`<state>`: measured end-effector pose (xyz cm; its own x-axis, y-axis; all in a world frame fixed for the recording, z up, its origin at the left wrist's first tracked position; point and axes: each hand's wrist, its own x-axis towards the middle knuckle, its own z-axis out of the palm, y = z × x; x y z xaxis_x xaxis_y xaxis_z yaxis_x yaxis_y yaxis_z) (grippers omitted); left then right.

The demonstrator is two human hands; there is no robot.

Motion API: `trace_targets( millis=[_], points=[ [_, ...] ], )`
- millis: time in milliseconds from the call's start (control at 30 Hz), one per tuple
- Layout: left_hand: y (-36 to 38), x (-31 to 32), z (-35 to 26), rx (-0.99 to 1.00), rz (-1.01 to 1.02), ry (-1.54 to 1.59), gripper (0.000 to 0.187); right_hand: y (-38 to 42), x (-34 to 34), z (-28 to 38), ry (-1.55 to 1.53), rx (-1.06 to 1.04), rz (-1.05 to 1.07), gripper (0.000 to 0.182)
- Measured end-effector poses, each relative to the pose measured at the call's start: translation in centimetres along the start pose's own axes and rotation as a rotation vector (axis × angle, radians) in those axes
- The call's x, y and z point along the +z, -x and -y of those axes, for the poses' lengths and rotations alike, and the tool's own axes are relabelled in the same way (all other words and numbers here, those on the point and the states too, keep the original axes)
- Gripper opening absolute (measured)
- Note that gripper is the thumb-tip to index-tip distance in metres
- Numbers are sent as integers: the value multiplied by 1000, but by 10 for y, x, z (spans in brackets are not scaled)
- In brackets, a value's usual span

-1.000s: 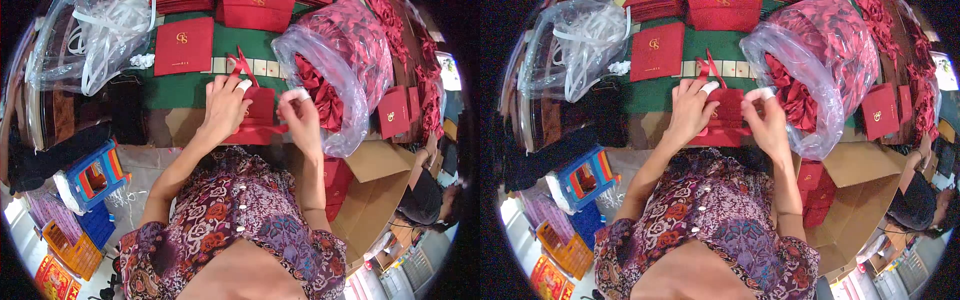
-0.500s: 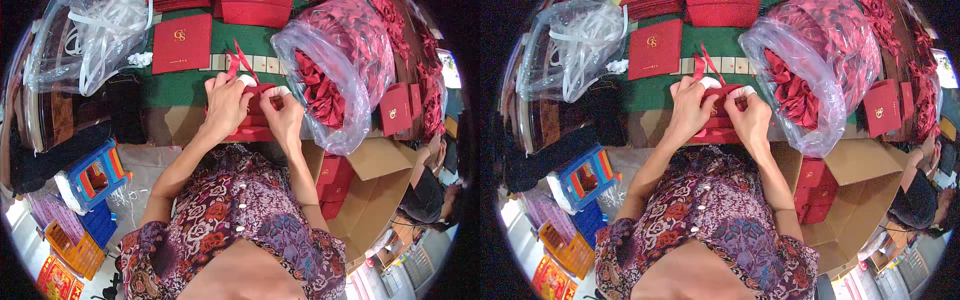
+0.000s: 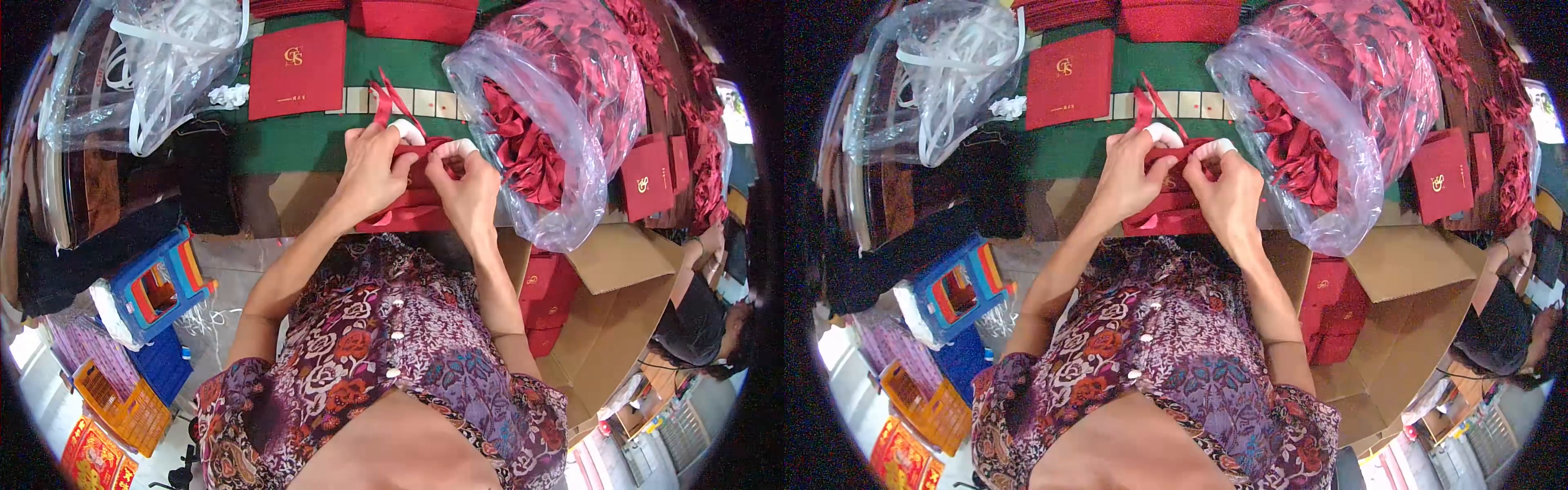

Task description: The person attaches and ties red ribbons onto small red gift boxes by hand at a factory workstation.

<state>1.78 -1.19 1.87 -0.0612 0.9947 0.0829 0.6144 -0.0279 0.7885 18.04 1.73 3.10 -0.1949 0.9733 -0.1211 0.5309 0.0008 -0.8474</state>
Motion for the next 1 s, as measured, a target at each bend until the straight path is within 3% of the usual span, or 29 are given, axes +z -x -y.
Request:
trace_targets(
  millis=[167, 200, 533, 767, 833, 867, 1000],
  points=[
    [-1, 3, -4, 37, -41, -94, 18, -2, 4, 0, 113, -176, -67, 14],
    [-1, 1, -2, 21, -21, -102, 19, -1, 1, 5, 53, -97, -32, 15],
    [-3, 9, -3, 67, -116, -41, 20, -3, -6, -1, 174, -215, -38, 15],
    [4, 6, -5, 103, -84, -100, 19, -22, -37, 5, 77, -156, 50, 19],
    [7, 4, -11, 118, -89, -126, 18, -34, -39, -8, 162, -309, 276, 21],
    [8, 4, -14, 168, -119, -178, 18, -38, -42, -4, 135, -205, 365, 21],
    [13, 7, -16, 265, -163, -287, 16, -53, -44, -9, 54, -144, 511, 22]
  ],
)
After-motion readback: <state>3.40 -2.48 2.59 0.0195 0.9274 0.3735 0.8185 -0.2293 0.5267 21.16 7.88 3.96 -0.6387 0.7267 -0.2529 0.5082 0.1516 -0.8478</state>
